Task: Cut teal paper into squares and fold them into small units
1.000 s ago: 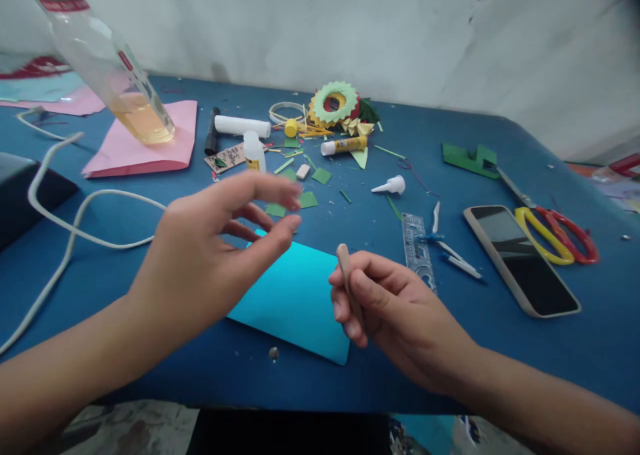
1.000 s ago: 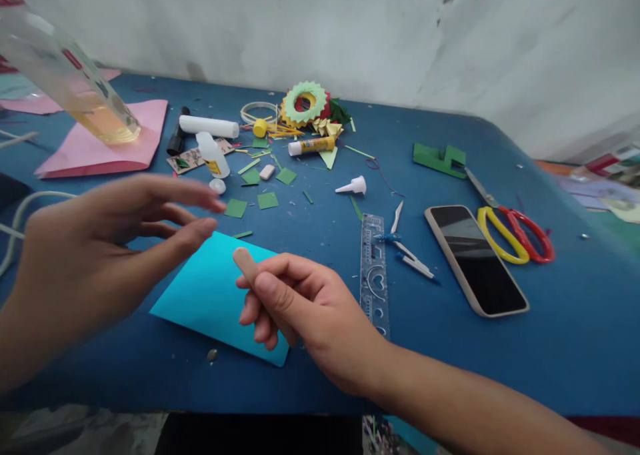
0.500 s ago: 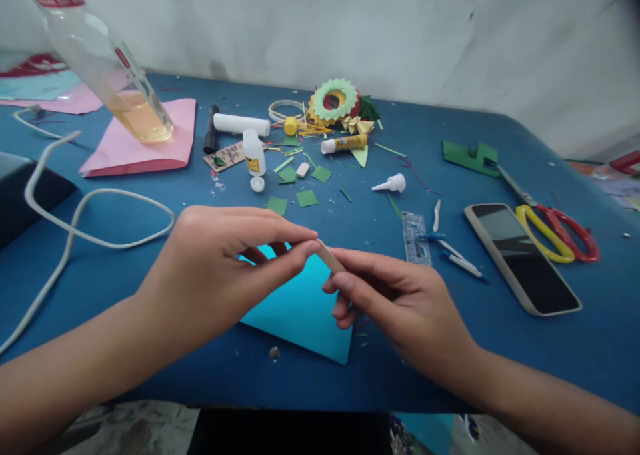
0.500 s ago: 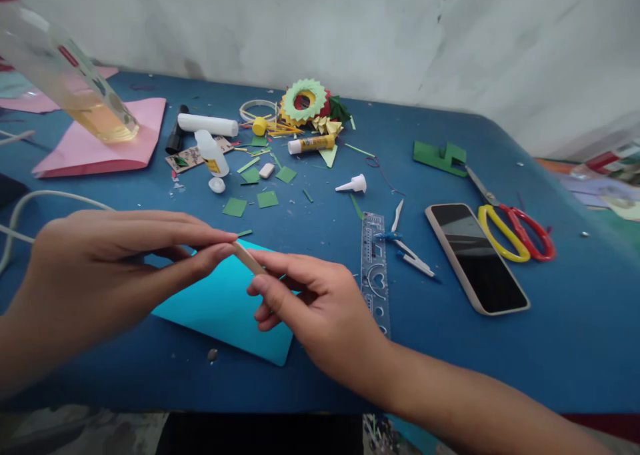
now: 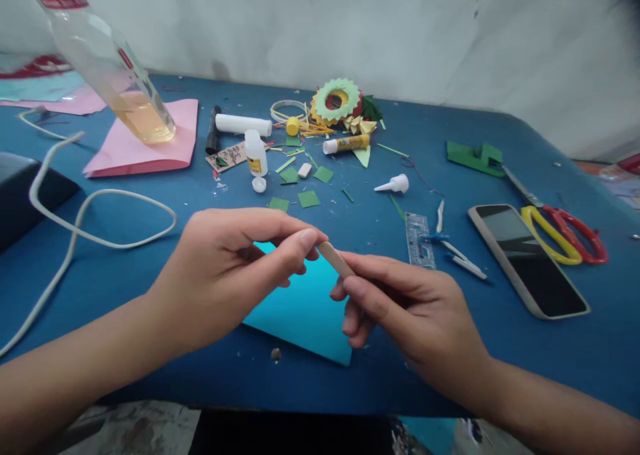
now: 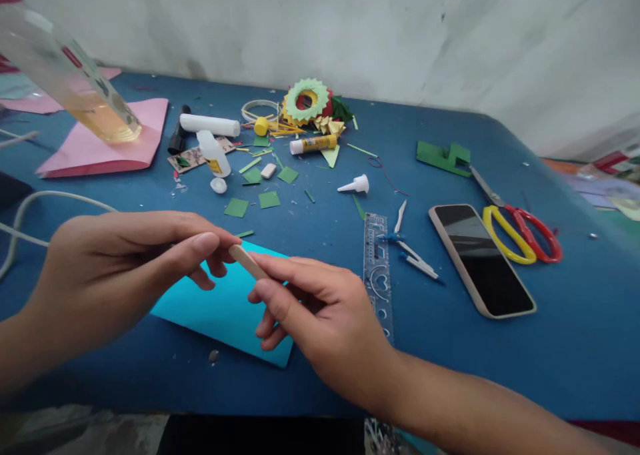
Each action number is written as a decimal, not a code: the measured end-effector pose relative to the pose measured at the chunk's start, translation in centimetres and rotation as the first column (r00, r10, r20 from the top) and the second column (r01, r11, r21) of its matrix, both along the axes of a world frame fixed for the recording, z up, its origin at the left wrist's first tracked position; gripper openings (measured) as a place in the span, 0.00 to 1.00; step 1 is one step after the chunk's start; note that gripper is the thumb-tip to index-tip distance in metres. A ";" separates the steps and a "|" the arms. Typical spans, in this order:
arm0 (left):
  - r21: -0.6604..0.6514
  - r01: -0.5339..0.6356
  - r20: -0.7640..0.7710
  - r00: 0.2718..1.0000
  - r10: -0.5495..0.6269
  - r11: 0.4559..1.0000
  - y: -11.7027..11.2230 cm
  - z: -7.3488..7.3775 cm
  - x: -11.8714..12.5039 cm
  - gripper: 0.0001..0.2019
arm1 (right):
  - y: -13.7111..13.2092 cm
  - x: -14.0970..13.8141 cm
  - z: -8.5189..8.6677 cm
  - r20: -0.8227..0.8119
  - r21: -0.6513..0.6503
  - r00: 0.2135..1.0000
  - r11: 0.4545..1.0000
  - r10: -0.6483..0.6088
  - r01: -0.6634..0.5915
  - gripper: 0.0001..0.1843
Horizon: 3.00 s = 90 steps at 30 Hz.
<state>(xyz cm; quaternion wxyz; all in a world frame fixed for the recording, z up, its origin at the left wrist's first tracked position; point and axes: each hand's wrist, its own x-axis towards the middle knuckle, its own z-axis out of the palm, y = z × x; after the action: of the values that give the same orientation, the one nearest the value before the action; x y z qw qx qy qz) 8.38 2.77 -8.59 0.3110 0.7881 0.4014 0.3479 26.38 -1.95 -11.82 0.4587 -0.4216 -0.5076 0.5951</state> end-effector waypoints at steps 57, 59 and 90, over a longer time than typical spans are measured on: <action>-0.176 0.010 0.055 0.999 0.000 0.984 1.2 0.0 -0.6 0.17 | 0.5 0.6 -0.2 0.355 0.308 0.932 0.950 -0.069 -0.047 0.12; -0.036 -0.067 -0.175 0.983 0.060 0.997 1.9 -0.4 -1.0 0.17 | 0.8 0.8 -0.4 0.358 0.319 0.928 0.948 -0.103 -0.018 0.11; 0.016 0.284 -0.538 0.811 -0.231 0.959 3.9 -3.8 -0.8 0.14 | 4.0 1.5 -1.6 0.366 -0.053 0.908 0.979 0.201 -0.196 0.09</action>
<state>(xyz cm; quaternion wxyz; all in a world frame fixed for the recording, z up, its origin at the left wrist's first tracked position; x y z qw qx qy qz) 7.56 6.72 -12.41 0.1941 0.9142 0.3441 0.0901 27.89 2.08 -13.44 0.2888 -0.4758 -0.6205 0.5524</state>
